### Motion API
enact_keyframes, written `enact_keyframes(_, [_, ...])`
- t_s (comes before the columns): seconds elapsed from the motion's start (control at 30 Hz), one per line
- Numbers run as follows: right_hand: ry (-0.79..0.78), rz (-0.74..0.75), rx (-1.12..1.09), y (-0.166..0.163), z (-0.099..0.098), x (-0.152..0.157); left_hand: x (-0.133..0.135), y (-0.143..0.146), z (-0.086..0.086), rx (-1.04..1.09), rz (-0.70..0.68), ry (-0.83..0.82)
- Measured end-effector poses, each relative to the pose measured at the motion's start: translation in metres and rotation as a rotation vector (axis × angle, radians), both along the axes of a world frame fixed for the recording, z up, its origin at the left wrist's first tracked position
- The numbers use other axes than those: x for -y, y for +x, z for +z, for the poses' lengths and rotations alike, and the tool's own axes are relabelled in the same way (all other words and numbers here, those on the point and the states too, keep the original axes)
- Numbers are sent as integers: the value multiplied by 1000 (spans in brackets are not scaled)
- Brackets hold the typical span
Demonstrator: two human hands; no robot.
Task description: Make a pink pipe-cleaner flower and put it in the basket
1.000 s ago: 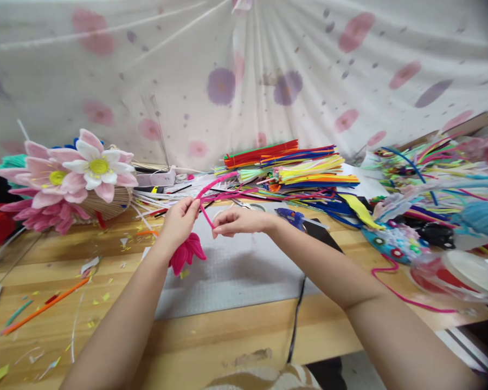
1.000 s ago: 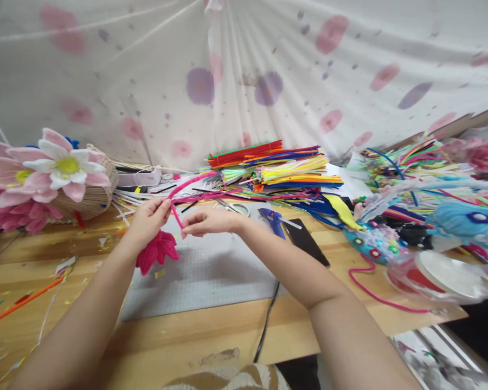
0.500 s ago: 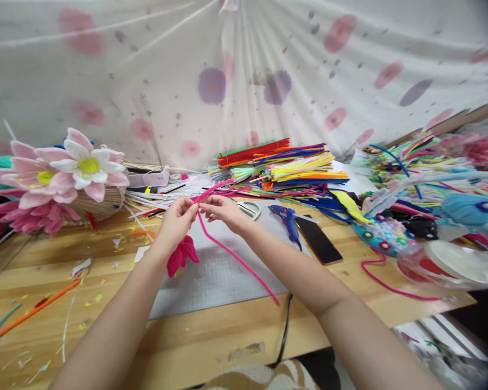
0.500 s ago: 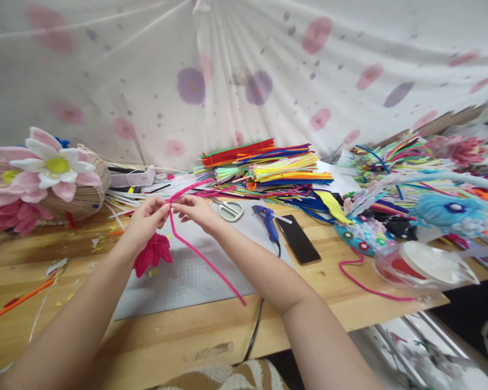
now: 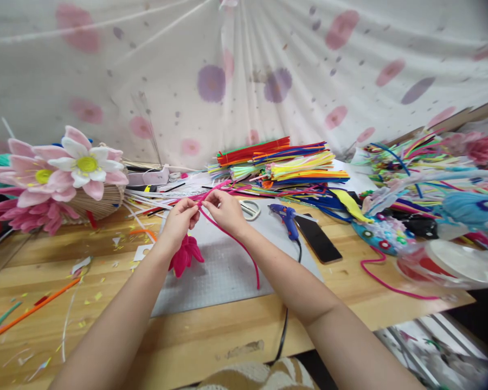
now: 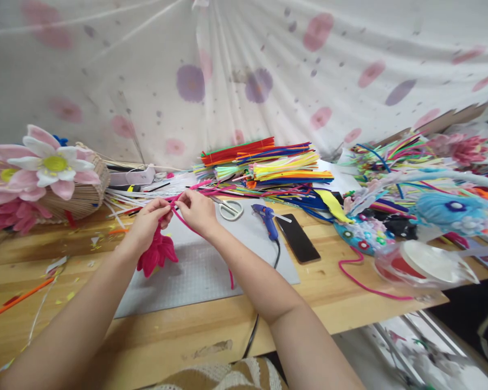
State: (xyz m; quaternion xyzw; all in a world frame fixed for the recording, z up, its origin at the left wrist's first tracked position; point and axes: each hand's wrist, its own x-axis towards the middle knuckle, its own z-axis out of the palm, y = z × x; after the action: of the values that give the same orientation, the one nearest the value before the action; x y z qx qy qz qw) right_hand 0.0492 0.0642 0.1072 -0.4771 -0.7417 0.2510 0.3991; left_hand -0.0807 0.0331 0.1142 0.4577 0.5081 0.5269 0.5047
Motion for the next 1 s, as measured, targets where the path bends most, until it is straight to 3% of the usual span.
enact_keyframes(0.2, [-64, 32, -118, 0, -7, -9, -1, 4, -3, -46, 10, -27])
enact_keyframes(0.3, [-289, 116, -248, 2, -9, -7, -4, 2, -8, -157, 68, 15])
enact_keyframes(0.4, [-554, 362, -190, 13, -3, -2, -7, -3, -13, -377, 154, 95])
enact_keyframes(0.47, [-490, 456, -36, 22, 8, 1, -6, -7, -13, -605, 171, 124])
enact_keyframes(0.6, [-63, 370, 362, 34, 46, -3, 3, -6, -4, -997, 50, 161])
enact_keyframes(0.73, [143, 372, 667, 34, 83, -23, 13, -2, 10, -1048, -195, 261])
enact_keyframes(0.87, [44, 580, 625, 29, 89, -47, 20, -3, 20, -951, -352, 331])
enact_keyframes(1.0, [-235, 828, 399, 28, 66, -63, 24, -8, 23, -745, -383, 343])
